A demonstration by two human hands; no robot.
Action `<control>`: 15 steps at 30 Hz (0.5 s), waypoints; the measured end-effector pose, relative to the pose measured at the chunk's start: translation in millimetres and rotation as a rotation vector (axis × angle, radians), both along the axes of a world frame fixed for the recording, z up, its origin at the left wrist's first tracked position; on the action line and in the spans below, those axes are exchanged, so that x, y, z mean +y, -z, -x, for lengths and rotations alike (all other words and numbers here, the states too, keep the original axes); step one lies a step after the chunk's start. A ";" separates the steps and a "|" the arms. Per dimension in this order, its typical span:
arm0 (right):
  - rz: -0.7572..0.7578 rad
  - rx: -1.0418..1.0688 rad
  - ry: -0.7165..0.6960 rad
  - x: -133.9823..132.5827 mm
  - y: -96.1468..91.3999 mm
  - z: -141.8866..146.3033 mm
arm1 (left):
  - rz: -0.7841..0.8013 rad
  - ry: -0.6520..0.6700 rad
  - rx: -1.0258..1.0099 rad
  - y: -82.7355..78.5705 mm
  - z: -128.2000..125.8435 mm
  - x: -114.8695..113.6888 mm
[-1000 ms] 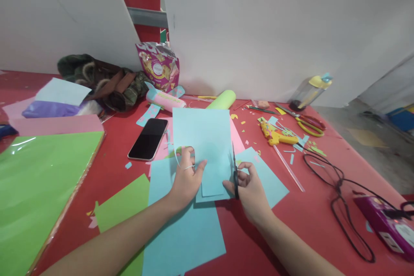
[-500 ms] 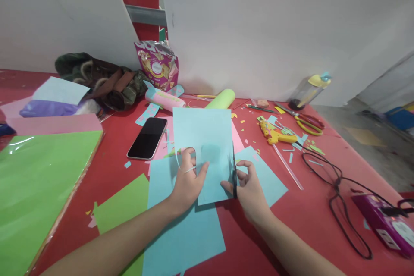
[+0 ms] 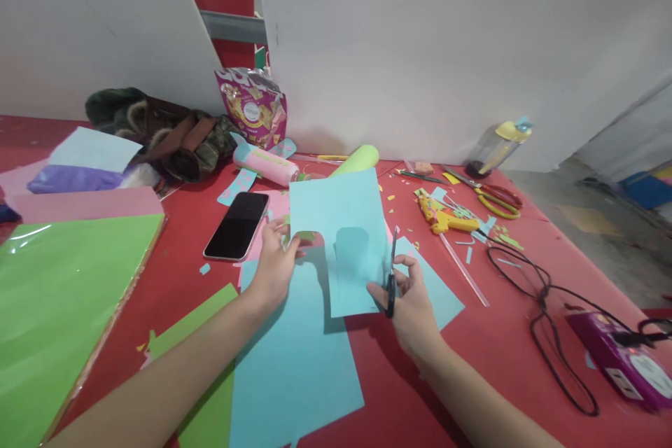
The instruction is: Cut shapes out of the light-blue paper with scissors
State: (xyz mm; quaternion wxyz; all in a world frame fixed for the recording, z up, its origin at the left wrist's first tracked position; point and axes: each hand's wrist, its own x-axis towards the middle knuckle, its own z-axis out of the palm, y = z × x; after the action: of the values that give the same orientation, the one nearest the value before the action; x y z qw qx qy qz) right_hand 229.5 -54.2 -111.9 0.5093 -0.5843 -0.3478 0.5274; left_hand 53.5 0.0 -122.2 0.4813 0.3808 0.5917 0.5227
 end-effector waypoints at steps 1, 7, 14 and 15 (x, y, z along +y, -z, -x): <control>0.002 -0.011 0.013 0.1 -1.1 -0.3 | 0.015 -0.052 0.012 0.2 2.5 2.5; 0.005 -0.009 0.067 1.2 -4.5 -2.3 | -0.216 -0.075 0.255 -5.1 1.9 -9.8; -0.047 -0.019 0.075 1.6 -3.3 -3.0 | -1.159 0.288 0.809 -27.2 8.9 -22.3; -0.054 -0.025 0.080 1.4 -3.4 -2.9 | -1.103 0.397 0.833 -30.7 9.2 -22.4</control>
State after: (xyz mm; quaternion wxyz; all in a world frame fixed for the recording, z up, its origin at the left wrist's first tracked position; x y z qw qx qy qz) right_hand 232.4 -52.8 -108.5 0.5415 -0.5903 -0.3446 0.4896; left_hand 44.3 -22.4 -91.5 0.0393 0.8367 0.2955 0.4595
